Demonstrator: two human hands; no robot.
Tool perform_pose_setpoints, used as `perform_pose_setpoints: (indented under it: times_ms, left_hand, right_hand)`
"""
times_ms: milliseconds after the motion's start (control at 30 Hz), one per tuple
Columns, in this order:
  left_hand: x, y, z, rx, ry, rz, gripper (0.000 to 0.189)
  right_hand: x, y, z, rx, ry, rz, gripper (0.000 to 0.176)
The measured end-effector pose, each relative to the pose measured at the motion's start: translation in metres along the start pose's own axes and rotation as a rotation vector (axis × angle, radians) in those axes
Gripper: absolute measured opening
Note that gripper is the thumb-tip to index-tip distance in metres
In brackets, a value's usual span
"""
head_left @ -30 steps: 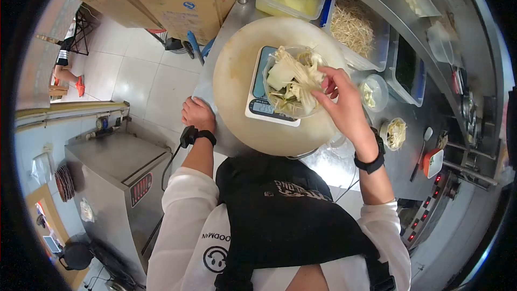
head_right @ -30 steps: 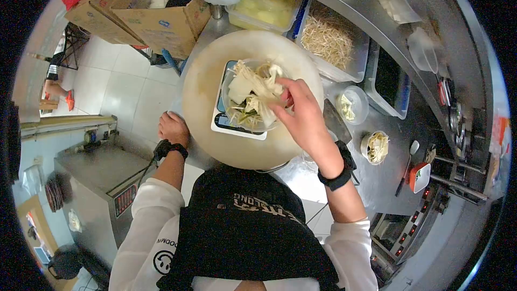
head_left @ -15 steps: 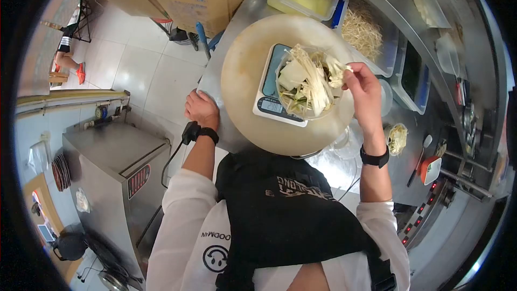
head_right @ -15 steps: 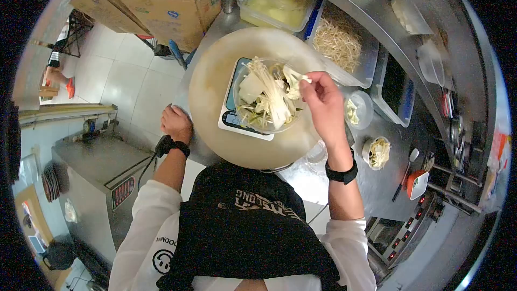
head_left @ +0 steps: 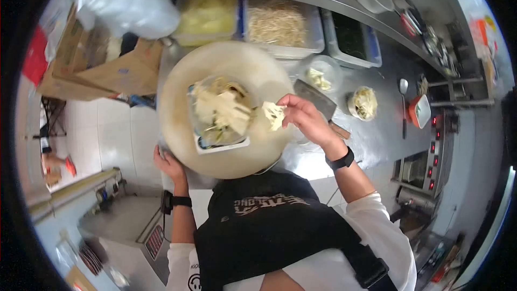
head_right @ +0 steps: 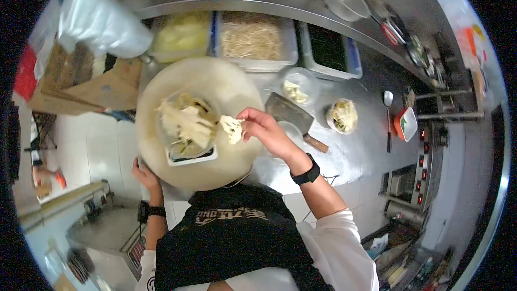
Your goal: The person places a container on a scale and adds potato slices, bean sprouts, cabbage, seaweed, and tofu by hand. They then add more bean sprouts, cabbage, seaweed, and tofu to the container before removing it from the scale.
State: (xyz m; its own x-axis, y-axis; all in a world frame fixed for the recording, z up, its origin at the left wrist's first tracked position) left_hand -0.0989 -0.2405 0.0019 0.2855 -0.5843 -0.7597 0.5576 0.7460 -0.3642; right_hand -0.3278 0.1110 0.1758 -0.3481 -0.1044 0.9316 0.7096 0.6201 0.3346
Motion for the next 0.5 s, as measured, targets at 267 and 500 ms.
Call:
perform_pose_setpoints:
  times_ms: [267,500]
  left_hand:
    - [0.032,0.055,-0.023,0.186,-0.127,-0.063,0.051]
    - [0.056,0.085,-0.014,0.272,-0.357,0.003,0.053]
  right_hand:
    - [-0.083,0.056,0.177,-0.549,-0.016,-0.193,0.016]
    - [-0.1,-0.004,0.292,-0.648,0.277,-0.109,0.015]
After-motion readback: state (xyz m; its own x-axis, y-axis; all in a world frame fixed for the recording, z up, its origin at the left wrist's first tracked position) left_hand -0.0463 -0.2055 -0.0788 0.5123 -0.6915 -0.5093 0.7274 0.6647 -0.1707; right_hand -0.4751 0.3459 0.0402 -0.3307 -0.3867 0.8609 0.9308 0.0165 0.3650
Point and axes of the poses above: each hand's wrist, its own y-axis away from the middle knuckle, its own z-axis out of the back of the hand, x = y × z, the point moved 9 cm from there along -y, towards the middle knuckle, and after that the axes turned 6 degrees about -z, right-handed, at the moved point
